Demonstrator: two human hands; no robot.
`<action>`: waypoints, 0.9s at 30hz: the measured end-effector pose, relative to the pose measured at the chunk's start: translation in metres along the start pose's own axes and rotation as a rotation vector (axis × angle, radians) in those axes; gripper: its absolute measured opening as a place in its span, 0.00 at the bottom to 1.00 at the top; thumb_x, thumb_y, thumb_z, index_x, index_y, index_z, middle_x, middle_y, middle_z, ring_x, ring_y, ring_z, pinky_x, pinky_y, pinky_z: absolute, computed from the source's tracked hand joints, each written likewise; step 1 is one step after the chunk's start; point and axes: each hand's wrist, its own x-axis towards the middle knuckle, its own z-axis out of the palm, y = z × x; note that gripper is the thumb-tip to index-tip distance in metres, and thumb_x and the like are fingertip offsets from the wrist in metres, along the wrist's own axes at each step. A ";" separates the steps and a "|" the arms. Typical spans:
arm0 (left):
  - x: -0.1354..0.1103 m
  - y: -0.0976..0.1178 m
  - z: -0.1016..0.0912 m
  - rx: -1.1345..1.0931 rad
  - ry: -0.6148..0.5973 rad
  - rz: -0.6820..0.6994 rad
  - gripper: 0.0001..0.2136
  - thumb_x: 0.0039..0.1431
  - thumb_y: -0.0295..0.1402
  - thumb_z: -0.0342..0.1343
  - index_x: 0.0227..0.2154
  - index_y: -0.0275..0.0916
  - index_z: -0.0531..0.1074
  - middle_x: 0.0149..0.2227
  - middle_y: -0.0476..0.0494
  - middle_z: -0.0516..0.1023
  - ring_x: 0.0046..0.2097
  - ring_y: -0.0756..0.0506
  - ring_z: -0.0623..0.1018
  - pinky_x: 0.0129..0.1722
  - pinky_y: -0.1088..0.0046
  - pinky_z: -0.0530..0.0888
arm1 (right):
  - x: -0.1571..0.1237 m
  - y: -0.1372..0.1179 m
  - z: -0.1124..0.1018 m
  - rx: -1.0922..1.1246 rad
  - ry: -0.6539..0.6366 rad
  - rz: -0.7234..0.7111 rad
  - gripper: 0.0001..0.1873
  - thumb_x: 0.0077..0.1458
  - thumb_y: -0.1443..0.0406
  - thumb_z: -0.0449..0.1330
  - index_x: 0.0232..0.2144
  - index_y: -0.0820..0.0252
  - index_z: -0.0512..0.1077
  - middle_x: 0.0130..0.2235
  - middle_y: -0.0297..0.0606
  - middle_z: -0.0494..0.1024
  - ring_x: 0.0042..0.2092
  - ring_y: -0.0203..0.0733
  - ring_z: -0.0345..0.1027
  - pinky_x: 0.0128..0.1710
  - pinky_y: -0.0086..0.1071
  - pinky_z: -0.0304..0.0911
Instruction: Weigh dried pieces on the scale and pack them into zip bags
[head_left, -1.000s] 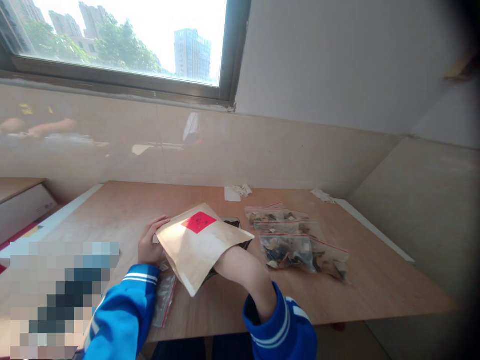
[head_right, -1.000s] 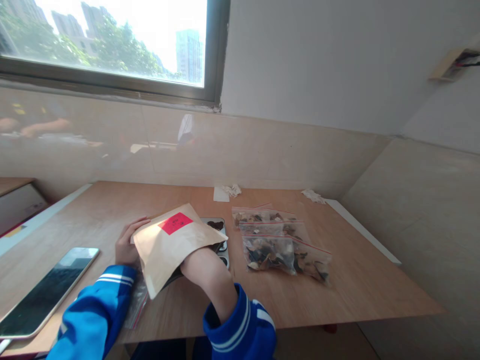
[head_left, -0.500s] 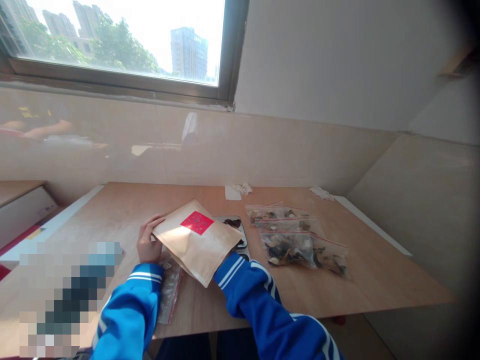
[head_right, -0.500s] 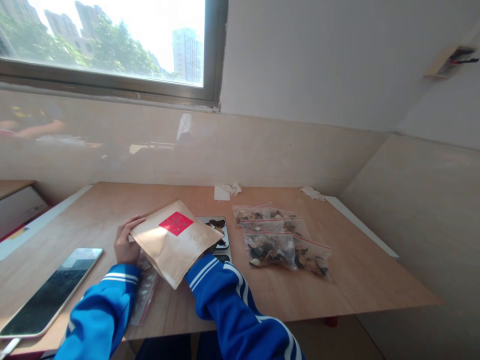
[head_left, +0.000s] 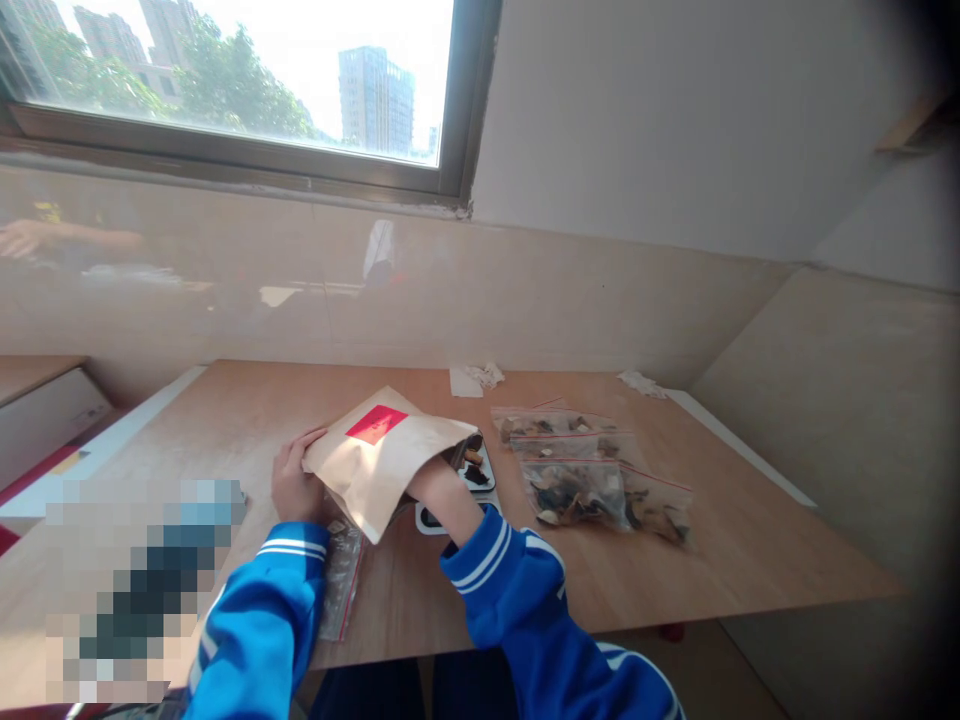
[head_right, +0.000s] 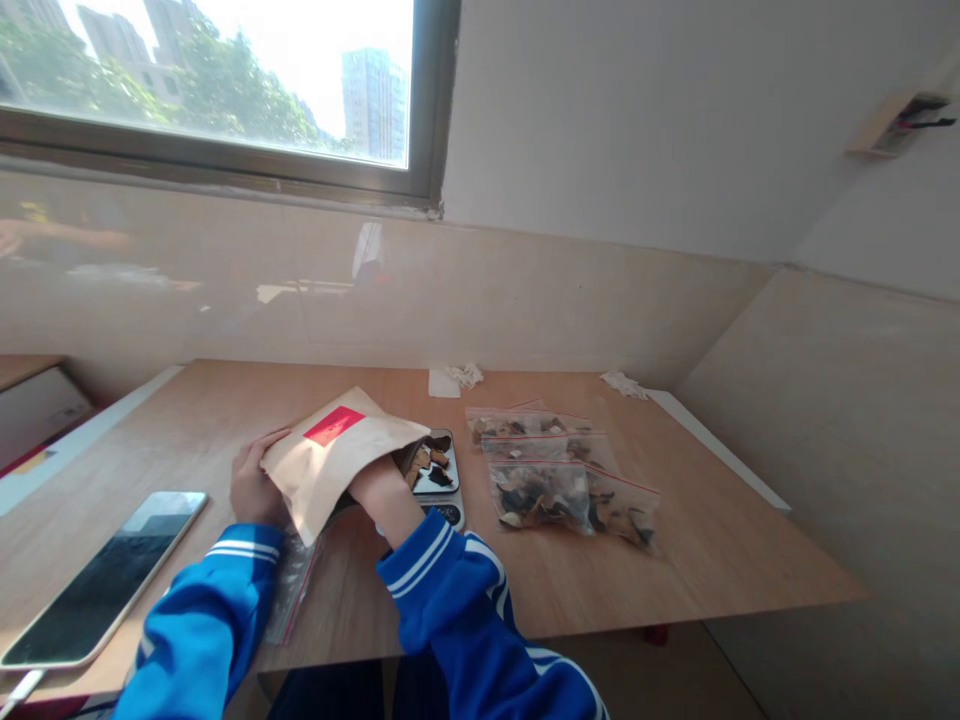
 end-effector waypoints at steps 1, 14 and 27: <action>0.000 0.002 -0.002 0.003 0.008 -0.020 0.16 0.52 0.35 0.54 0.44 0.41 0.75 0.47 0.40 0.76 0.49 0.37 0.72 0.52 0.57 0.68 | 0.001 -0.002 -0.004 -0.012 -0.008 -0.044 0.14 0.60 0.72 0.56 0.47 0.63 0.74 0.52 0.48 0.75 0.53 0.48 0.68 0.56 0.35 0.61; 0.003 -0.034 0.013 0.015 0.043 -0.161 0.15 0.47 0.36 0.55 0.39 0.39 0.73 0.40 0.41 0.75 0.43 0.39 0.72 0.45 0.60 0.70 | -0.102 0.035 -0.038 0.392 0.645 0.062 0.11 0.63 0.69 0.54 0.43 0.54 0.75 0.45 0.37 0.78 0.47 0.39 0.69 0.50 0.35 0.63; 0.001 -0.015 0.004 0.003 0.005 -0.036 0.17 0.49 0.31 0.53 0.43 0.41 0.74 0.45 0.41 0.75 0.46 0.39 0.71 0.39 0.65 0.70 | -0.115 0.082 0.050 -0.019 0.336 0.302 0.13 0.59 0.71 0.55 0.41 0.53 0.77 0.39 0.41 0.73 0.40 0.46 0.64 0.40 0.39 0.61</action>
